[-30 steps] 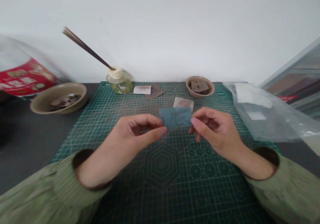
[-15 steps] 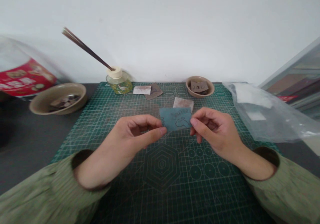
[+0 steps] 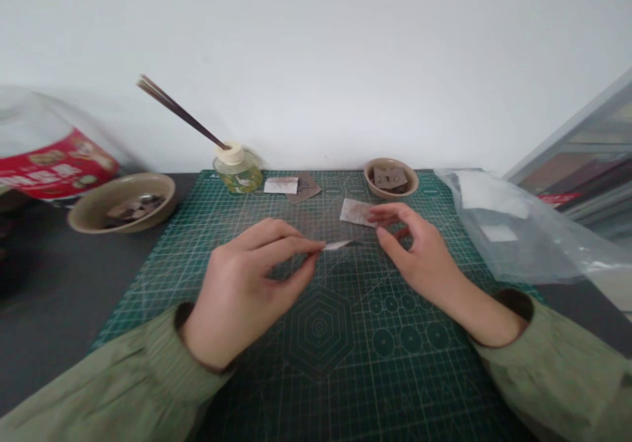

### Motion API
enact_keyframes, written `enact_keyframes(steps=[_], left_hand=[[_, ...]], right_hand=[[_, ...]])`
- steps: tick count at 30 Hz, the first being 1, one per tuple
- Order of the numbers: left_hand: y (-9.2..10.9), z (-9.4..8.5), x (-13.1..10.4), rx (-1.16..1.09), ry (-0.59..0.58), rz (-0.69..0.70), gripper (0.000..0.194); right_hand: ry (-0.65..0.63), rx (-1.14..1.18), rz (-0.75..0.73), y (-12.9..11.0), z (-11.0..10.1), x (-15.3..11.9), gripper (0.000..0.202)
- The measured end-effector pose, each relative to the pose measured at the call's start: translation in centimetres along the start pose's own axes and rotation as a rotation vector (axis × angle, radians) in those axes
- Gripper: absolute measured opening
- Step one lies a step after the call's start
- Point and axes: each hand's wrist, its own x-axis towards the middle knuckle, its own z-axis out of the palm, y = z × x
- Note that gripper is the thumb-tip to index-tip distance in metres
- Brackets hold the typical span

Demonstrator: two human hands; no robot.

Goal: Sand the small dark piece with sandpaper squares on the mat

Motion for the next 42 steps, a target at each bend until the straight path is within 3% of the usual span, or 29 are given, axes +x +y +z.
enact_keyframes(steps=[3, 6, 12, 18, 25, 30, 36, 42], left_hand=[[-0.4, 0.0, 0.2, 0.052, -0.149, 0.109, 0.016], [-0.6, 0.0, 0.4, 0.002, -0.299, 0.120, 0.012], [-1.3, 1.1, 0.1, -0.095, -0.449, 0.174, 0.079], [-1.7, 1.9, 0.1, -0.142, -0.485, 0.220, 0.075], [-1.5, 2.3, 0.1, -0.131, -0.482, 0.255, 0.067], [-1.5, 2.7, 0.0, -0.132, -0.492, 0.269, 0.083], [-1.6, 2.1, 0.1, -0.213, -0.555, 0.412, 0.078], [-1.7, 2.0, 0.1, -0.213, -0.560, 0.425, 0.075]], right_hand=[[0.020, -0.182, -0.137, 1.1, 0.3, 0.3, 0.043], [0.003, -0.287, -0.213, 2.0, 0.5, 0.5, 0.048], [-0.042, -0.372, -0.271, 3.3, 1.1, 1.7, 0.051], [-0.064, -0.428, -0.284, 3.8, 0.9, 3.3, 0.044], [-0.110, -0.466, -0.384, 2.4, 1.1, 4.7, 0.039], [-0.078, -0.480, -0.443, 0.8, 2.3, 8.3, 0.034], [-0.070, -0.446, -0.480, -0.5, 4.6, 13.3, 0.039], [-0.116, -0.389, -0.493, -2.3, 4.5, 13.8, 0.040]])
